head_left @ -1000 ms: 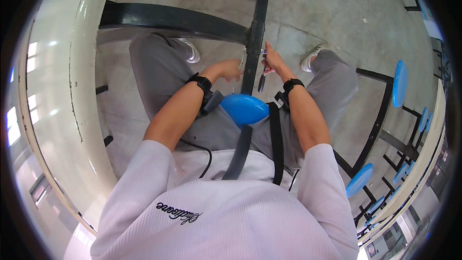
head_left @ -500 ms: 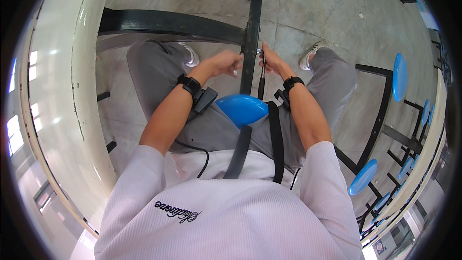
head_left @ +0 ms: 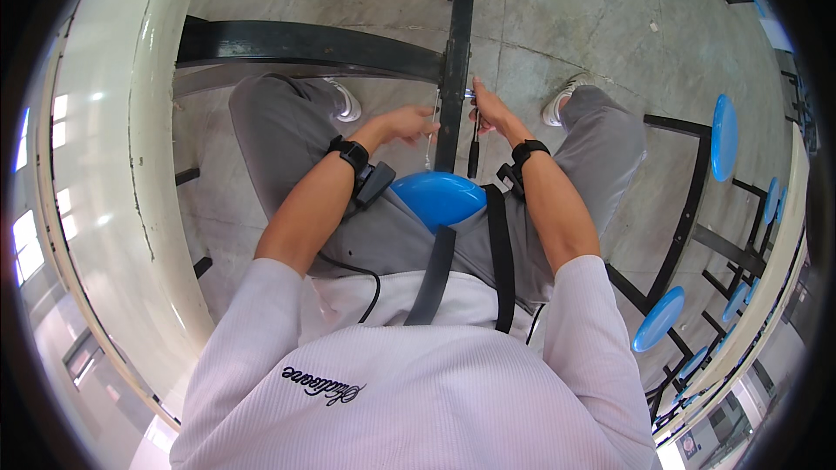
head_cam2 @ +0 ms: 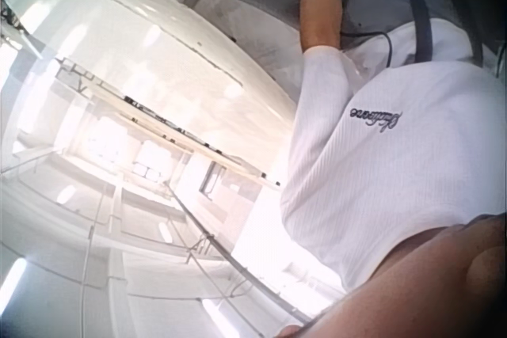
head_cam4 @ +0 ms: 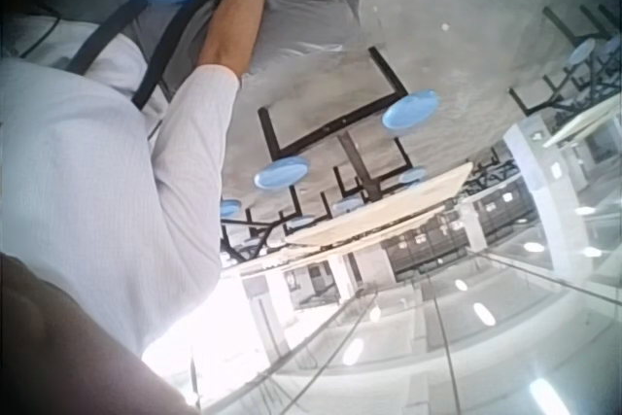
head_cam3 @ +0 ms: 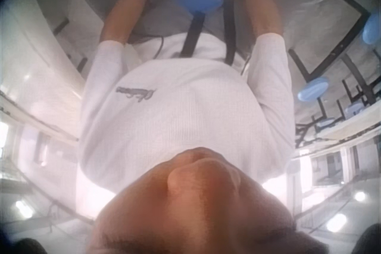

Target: The person uses an allen key to tighten a bolt on the underside of a table while seated.

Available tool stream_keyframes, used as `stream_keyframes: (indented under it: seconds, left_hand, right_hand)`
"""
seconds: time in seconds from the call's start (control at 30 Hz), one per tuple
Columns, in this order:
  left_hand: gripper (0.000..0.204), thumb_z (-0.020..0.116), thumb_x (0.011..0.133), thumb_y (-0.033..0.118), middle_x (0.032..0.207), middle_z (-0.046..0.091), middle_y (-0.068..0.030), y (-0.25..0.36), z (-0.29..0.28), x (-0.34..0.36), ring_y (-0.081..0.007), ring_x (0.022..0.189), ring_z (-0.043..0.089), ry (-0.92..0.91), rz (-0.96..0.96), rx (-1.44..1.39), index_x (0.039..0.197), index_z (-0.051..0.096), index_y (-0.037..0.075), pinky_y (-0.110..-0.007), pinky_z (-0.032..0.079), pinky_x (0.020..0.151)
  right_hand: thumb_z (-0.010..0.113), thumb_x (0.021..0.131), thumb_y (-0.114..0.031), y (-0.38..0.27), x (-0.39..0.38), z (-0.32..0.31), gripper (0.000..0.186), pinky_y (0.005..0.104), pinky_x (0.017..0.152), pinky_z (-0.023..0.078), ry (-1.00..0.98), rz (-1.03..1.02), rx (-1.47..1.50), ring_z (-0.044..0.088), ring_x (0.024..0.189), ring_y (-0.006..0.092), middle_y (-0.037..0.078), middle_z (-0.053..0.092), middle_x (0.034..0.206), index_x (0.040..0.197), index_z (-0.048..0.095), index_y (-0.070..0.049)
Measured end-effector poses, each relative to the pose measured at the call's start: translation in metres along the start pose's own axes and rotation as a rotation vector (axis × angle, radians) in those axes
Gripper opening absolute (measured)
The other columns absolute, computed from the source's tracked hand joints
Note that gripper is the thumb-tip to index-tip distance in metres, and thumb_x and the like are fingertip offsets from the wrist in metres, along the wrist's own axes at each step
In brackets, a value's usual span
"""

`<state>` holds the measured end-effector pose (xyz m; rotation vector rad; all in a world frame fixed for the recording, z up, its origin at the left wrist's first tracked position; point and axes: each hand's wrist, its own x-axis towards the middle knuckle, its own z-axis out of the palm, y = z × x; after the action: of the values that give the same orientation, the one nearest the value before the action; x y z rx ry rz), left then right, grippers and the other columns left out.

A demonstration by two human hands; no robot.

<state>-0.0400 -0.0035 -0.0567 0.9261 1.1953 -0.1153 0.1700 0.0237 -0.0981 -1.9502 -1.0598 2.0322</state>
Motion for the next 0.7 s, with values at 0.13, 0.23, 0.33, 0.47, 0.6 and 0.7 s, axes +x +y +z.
stream_keyframes:
  seconds: [0.13,0.23,0.33,0.47,0.6,0.7]
  left_hand:
    - [0.060,0.057,0.085,0.025,0.080,0.063,-0.0007,-0.009,-0.005,0.008,-0.0106,0.063,0.047,0.034,0.033,0.116,0.136,0.031,0.008,-0.025,0.042,0.057]
    - [0.060,0.058,0.083,0.021,0.079,0.065,-0.0021,-0.022,-0.004,0.019,-0.0116,0.065,0.051,0.060,0.108,0.214,0.135,0.032,0.004,-0.026,0.042,0.056]
    - [0.058,0.060,0.080,0.017,0.077,0.066,-0.0054,-0.036,0.000,0.033,-0.0145,0.068,0.057,0.156,0.270,0.370,0.130,0.038,0.001,-0.028,0.044,0.059]
    - [0.048,0.061,0.077,0.014,0.076,0.067,-0.0090,-0.035,0.006,0.041,-0.0199,0.075,0.063,0.230,0.299,0.447,0.121,0.047,0.001,-0.031,0.046,0.065]
    - [0.038,0.062,0.075,0.015,0.077,0.067,-0.0105,-0.029,0.011,0.045,-0.0247,0.080,0.064,0.302,0.241,0.658,0.108,0.055,0.000,-0.034,0.047,0.071]
    - [0.036,0.062,0.075,0.017,0.078,0.067,-0.0101,-0.026,0.010,0.043,-0.0253,0.080,0.064,0.267,0.226,0.681,0.105,0.056,0.000,-0.035,0.047,0.072]
  right_hand:
    - [0.022,0.085,-0.064,0.000,0.000,0.000,0.074,0.0320,0.042,0.047,-0.002,-0.003,-0.006,0.039,0.035,0.0110,0.010,0.053,0.064,0.099,0.047,0.004]
    - [0.022,0.086,-0.063,0.001,0.002,-0.001,0.073,0.0336,0.045,0.049,0.011,-0.017,-0.013,0.039,0.035,0.0116,0.010,0.053,0.063,0.099,0.047,0.004]
    - [0.022,0.087,-0.061,-0.001,0.000,0.003,0.070,0.0349,0.047,0.050,0.020,-0.041,-0.011,0.040,0.036,0.0126,0.010,0.052,0.063,0.097,0.047,0.004]
    - [0.022,0.088,-0.059,-0.001,0.001,0.004,0.067,0.0356,0.046,0.050,0.026,-0.052,0.005,0.040,0.036,0.0132,0.010,0.052,0.063,0.096,0.046,0.003]
    - [0.022,0.088,-0.059,0.002,0.003,0.004,0.066,0.0361,0.046,0.051,0.027,-0.035,0.018,0.040,0.036,0.0136,0.010,0.051,0.063,0.098,0.045,0.003]
    - [0.023,0.087,-0.060,0.004,0.004,0.003,0.075,0.0368,0.043,0.050,0.057,-0.040,0.035,0.042,0.038,0.0195,0.016,0.052,0.065,0.111,0.044,0.008]
